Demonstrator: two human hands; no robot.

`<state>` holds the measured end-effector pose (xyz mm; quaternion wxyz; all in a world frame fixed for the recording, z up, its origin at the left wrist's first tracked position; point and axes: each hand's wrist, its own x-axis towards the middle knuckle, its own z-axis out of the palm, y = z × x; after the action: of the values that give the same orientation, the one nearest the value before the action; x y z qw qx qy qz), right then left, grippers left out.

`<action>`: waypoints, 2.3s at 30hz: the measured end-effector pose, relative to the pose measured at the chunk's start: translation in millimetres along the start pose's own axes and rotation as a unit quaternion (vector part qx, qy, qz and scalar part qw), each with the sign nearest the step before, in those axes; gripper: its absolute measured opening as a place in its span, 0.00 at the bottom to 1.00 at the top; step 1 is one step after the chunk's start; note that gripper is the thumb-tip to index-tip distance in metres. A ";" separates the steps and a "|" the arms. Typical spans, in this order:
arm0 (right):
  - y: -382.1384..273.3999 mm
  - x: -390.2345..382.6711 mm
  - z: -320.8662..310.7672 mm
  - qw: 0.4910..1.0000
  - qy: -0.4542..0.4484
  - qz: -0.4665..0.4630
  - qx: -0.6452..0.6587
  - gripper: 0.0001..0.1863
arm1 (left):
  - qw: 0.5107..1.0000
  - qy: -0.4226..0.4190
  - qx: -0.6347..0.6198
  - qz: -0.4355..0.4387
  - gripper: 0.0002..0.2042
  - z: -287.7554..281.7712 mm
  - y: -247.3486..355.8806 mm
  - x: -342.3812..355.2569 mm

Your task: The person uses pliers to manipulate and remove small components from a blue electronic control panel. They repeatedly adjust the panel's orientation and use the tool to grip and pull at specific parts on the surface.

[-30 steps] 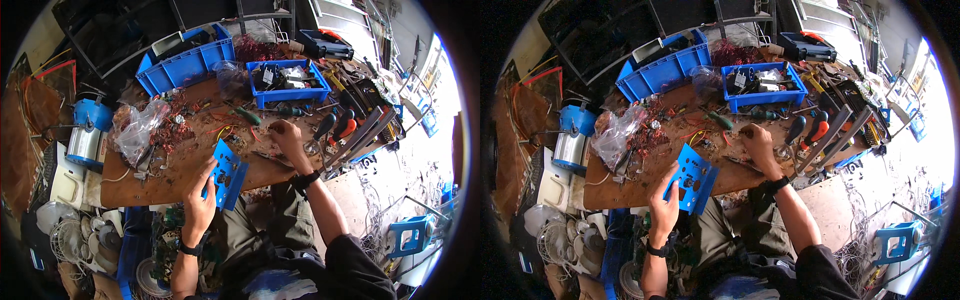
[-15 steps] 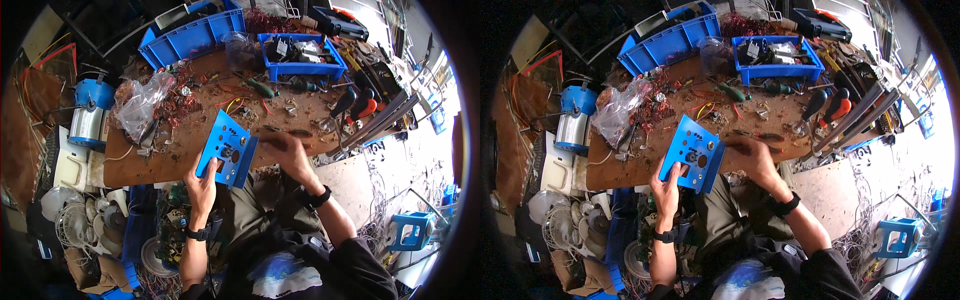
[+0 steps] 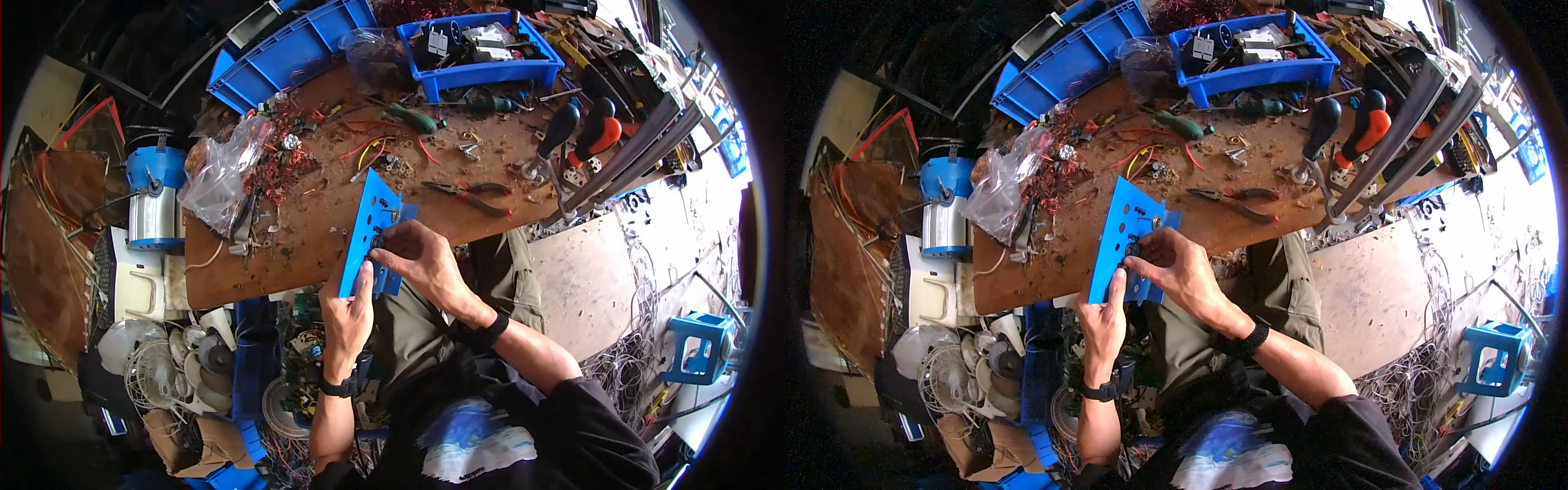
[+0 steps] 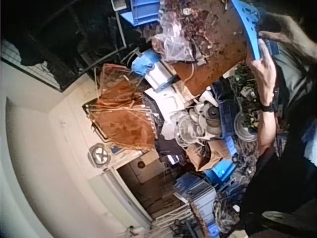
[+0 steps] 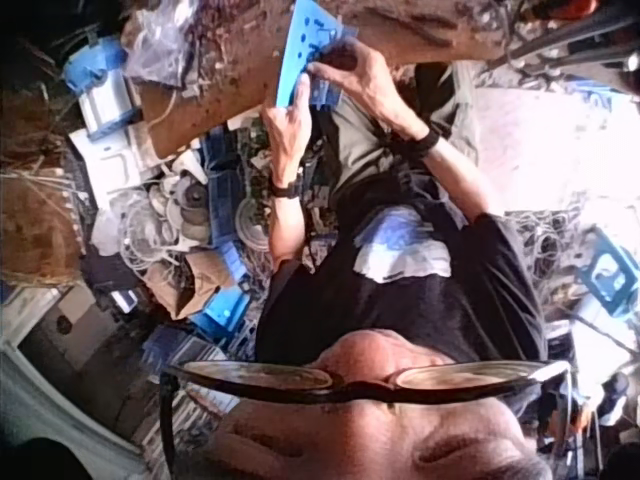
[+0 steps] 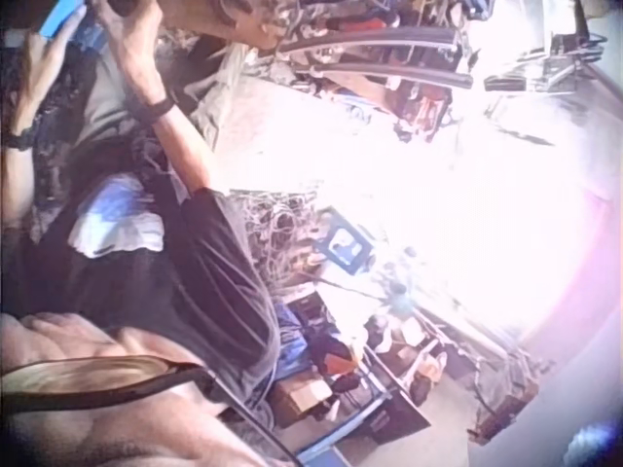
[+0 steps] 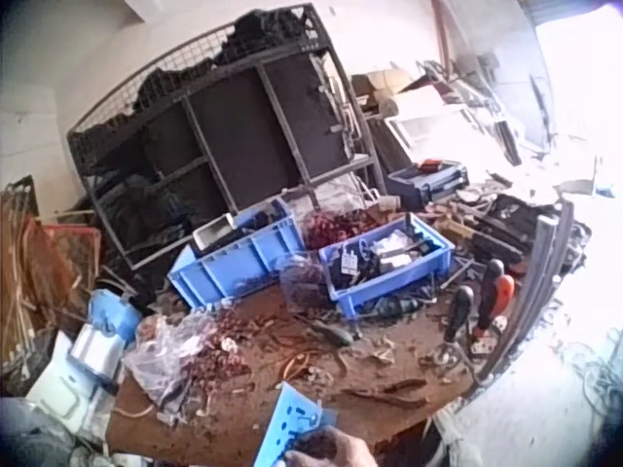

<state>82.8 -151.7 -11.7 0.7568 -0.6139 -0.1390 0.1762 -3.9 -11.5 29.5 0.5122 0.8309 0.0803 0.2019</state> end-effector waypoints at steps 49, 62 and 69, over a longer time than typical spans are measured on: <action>6.9 -16.5 -31.0 0.986 -0.046 0.008 0.160 0.17 | 0.964 -0.215 -0.158 -0.019 0.38 3.2 -0.1 -10.0; 10.3 -44.6 -59.9 0.970 -0.057 0.033 0.236 0.26 | 0.989 -0.069 0.055 0.120 0.17 25.2 2.5 0.5; 22.1 -52.9 -72.1 0.957 -0.040 0.072 0.279 0.25 | 0.942 -0.133 0.226 0.208 0.13 31.7 18.6 13.7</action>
<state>63.9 -234.2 -48.0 0.8771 -0.3790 -0.0701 0.2865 20.4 -41.5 37.0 0.2633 0.9423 -0.1194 0.1685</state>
